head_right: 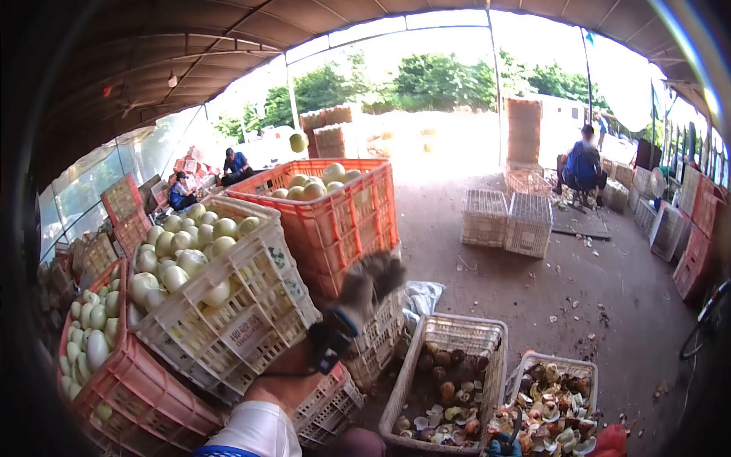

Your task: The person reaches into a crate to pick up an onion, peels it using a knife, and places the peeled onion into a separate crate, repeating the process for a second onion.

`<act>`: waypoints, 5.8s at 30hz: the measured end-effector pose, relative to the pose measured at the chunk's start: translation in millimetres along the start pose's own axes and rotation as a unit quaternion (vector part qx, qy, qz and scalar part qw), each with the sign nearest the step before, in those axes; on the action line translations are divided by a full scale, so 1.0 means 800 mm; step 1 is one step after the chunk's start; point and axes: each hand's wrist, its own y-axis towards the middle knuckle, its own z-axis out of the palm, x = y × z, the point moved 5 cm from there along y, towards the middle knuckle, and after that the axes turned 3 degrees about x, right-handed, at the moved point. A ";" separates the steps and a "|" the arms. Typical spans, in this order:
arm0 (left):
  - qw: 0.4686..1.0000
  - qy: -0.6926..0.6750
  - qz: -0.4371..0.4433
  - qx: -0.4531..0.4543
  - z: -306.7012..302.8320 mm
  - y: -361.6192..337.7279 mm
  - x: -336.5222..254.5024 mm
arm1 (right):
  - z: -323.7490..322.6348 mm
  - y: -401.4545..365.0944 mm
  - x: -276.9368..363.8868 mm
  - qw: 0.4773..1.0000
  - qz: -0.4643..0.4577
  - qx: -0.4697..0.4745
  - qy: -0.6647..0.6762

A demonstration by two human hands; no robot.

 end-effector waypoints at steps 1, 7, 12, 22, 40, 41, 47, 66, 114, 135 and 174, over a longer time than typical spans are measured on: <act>0.998 0.043 -0.035 0.020 -0.044 0.000 0.048 | -0.005 0.004 -0.010 1.000 -0.001 -0.003 0.009; 0.940 0.258 -0.217 -0.047 -0.182 -0.069 0.248 | -0.018 -0.025 0.013 0.989 -0.111 -0.019 -0.093; 0.795 0.532 -0.287 0.053 -0.230 -0.093 0.364 | -0.029 -0.037 0.022 0.993 0.007 -0.039 0.113; 0.568 0.780 -0.215 0.151 -0.303 -0.064 0.582 | -0.058 -0.038 0.022 0.984 0.104 -0.141 -0.036; 0.857 0.325 -0.388 0.093 -0.219 -0.063 0.598 | -0.063 -0.047 0.008 0.990 0.056 -0.126 0.038; 0.873 0.251 -0.399 0.121 -0.175 -0.067 0.563 | -0.059 -0.048 0.020 0.990 0.037 -0.134 0.034; 0.879 0.149 -0.389 0.231 -0.006 -0.157 0.405 | -0.044 -0.042 0.025 0.988 -0.107 -0.077 -0.075; 0.896 0.079 -0.401 0.174 0.059 -0.294 0.391 | -0.048 -0.054 0.046 0.911 -0.248 -0.091 -0.317; 0.791 0.305 -0.355 0.394 0.071 -0.314 0.378 | -0.053 -0.057 0.080 0.955 -0.256 -0.053 -0.140; 0.869 0.070 -0.455 0.182 0.076 -0.310 0.371 | -0.078 -0.043 0.060 0.956 -0.209 -0.079 -0.188; 0.815 0.324 -0.342 0.338 0.070 -0.311 0.366 | -0.063 -0.056 0.035 0.824 -0.263 -0.142 -0.482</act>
